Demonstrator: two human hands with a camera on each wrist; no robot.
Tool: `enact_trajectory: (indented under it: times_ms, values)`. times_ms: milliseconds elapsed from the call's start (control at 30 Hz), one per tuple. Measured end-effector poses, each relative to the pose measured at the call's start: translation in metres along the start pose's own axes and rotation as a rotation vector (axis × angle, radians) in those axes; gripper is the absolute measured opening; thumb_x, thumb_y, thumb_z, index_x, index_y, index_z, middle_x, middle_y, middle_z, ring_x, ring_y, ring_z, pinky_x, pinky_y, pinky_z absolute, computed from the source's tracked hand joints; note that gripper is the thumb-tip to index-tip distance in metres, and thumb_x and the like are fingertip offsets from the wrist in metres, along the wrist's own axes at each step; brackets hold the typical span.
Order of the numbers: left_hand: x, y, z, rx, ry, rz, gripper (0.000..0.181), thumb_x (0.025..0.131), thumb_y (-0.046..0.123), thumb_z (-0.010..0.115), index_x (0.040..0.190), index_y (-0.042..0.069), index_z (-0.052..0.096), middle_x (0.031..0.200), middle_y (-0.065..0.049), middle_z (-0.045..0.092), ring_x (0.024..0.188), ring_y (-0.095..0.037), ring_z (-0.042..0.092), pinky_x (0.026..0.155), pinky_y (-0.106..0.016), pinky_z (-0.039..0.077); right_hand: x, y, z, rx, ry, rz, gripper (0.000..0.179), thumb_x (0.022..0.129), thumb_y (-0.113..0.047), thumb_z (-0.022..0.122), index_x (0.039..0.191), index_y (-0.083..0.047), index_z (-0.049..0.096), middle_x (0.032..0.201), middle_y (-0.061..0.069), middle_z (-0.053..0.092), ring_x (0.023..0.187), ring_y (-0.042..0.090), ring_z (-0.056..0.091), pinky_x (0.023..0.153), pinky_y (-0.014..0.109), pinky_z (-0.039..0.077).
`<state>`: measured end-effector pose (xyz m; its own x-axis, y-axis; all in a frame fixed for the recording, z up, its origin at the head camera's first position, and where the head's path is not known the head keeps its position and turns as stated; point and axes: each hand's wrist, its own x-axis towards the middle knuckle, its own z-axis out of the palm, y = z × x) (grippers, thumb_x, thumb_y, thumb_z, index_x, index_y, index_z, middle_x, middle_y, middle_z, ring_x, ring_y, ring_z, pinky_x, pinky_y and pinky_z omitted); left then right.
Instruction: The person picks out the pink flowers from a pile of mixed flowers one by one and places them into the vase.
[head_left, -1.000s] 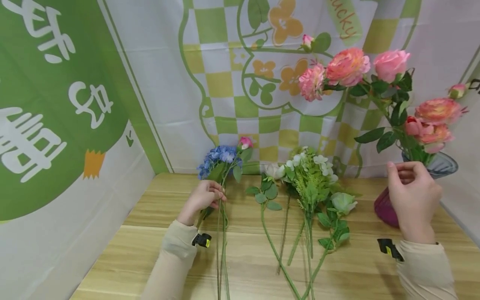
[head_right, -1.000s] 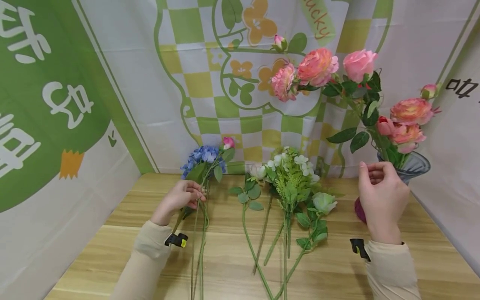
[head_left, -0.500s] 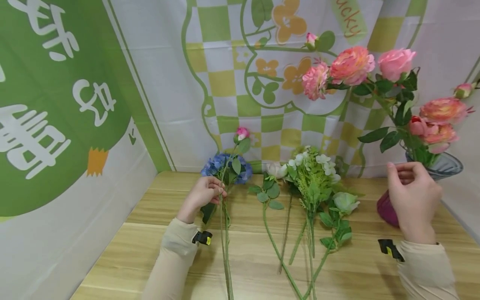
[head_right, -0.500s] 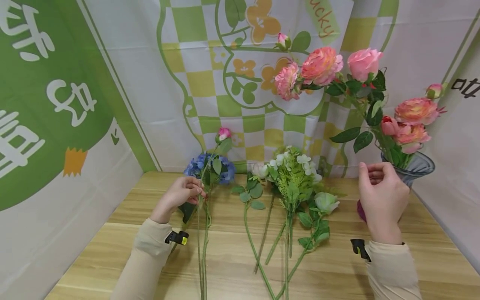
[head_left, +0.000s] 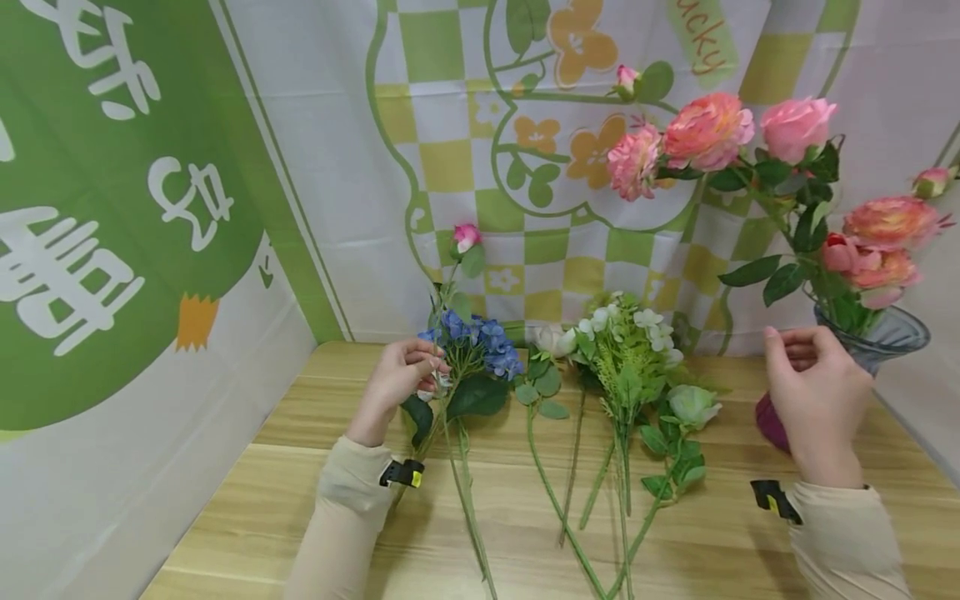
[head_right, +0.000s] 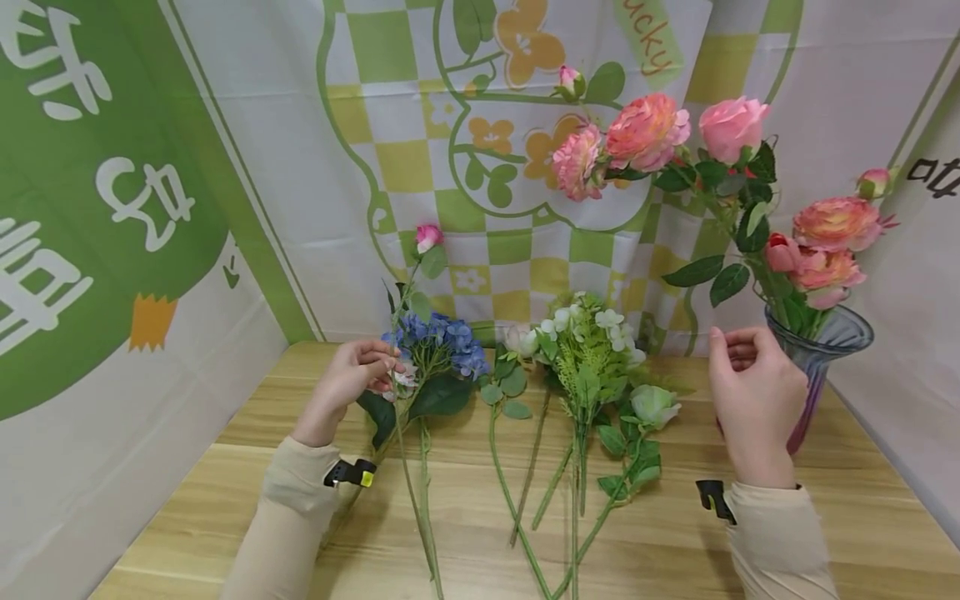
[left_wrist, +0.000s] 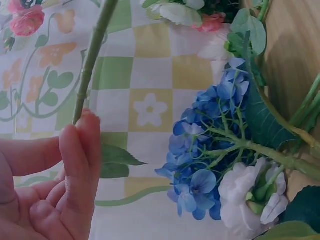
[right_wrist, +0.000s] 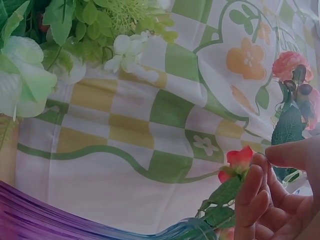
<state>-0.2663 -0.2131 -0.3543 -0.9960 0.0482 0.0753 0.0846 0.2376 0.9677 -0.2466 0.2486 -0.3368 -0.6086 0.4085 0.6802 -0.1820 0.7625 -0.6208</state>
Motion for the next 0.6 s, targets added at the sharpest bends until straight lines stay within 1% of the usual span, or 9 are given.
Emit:
enact_trajectory:
  times_ms: [100,167,233,300,367,400,500,600]
  values:
    - [-0.001,0.002,-0.003,-0.014,0.033,0.007,0.023,0.094,-0.002,0.050,0.114,-0.014,0.053,0.084,-0.014,0.069,0.055,-0.011,0.058,0.053,-0.022,0.052,0.000,0.000,0.000,0.006,0.002,-0.005,0.035,0.087,-0.037,0.065,0.089,-0.002,0.069,0.070,-0.026,0.045,0.058,-0.024,0.036,0.057,0.007,0.029]
    - [-0.002,0.003,-0.005,-0.020,0.051,0.001,0.023,0.095,-0.001,0.050,0.115,-0.012,0.053,0.083,-0.010,0.069,0.055,-0.011,0.058,0.054,-0.022,0.052,-0.001,0.000,0.000,0.005,0.002,-0.005,0.035,0.087,-0.037,0.065,0.089,-0.002,0.069,0.070,-0.024,0.047,0.057,-0.024,0.036,0.056,0.007,0.029]
    - [-0.003,0.005,-0.007,-0.020,0.067,0.007,0.025,0.095,0.000,0.050,0.117,-0.012,0.053,0.083,-0.008,0.069,0.055,-0.010,0.058,0.056,-0.023,0.053,-0.001,-0.001,0.000,0.000,0.000,-0.005,0.034,0.087,-0.036,0.065,0.089,-0.002,0.069,0.069,-0.015,0.057,0.058,-0.025,0.035,0.057,0.007,0.029]
    - [-0.004,0.006,-0.008,-0.029,0.087,0.022,0.025,0.095,-0.001,0.050,0.117,-0.012,0.053,0.084,-0.006,0.069,0.056,-0.010,0.059,0.057,-0.023,0.054,-0.002,-0.001,0.001,-0.008,-0.008,-0.004,0.034,0.088,-0.036,0.064,0.090,-0.002,0.069,0.072,0.000,0.065,0.058,-0.025,0.034,0.057,0.008,0.030]
    - [-0.005,0.007,-0.009,-0.043,0.106,0.039,0.025,0.095,-0.001,0.051,0.117,-0.011,0.053,0.084,-0.006,0.069,0.058,-0.010,0.059,0.058,-0.023,0.054,-0.002,-0.002,0.001,-0.013,-0.015,-0.002,0.035,0.088,-0.036,0.063,0.090,-0.002,0.068,0.078,0.012,0.068,0.058,-0.025,0.033,0.057,0.010,0.030]
    - [-0.006,0.008,-0.009,-0.053,0.114,0.047,0.024,0.094,-0.002,0.051,0.116,-0.012,0.053,0.084,-0.006,0.069,0.058,-0.010,0.059,0.058,-0.023,0.054,-0.002,-0.002,0.001,-0.011,-0.017,-0.003,0.035,0.089,-0.036,0.063,0.090,-0.001,0.068,0.081,0.016,0.069,0.058,-0.025,0.033,0.057,0.010,0.030]
    - [-0.007,0.010,-0.008,-0.071,0.127,0.064,0.023,0.094,-0.002,0.052,0.114,-0.013,0.053,0.084,-0.007,0.069,0.058,-0.009,0.059,0.058,-0.023,0.054,-0.002,-0.002,0.002,-0.011,-0.018,-0.005,0.035,0.089,-0.036,0.063,0.090,-0.002,0.069,0.081,0.015,0.069,0.057,-0.025,0.033,0.058,0.011,0.030]
    - [-0.008,0.012,-0.008,-0.074,0.135,0.064,0.024,0.094,-0.001,0.052,0.115,-0.013,0.053,0.087,-0.012,0.069,0.058,-0.009,0.059,0.058,-0.022,0.054,-0.002,-0.001,0.004,-0.004,-0.024,-0.008,0.034,0.088,-0.035,0.063,0.090,-0.002,0.069,0.081,0.015,0.068,0.057,-0.024,0.033,0.057,0.010,0.030]
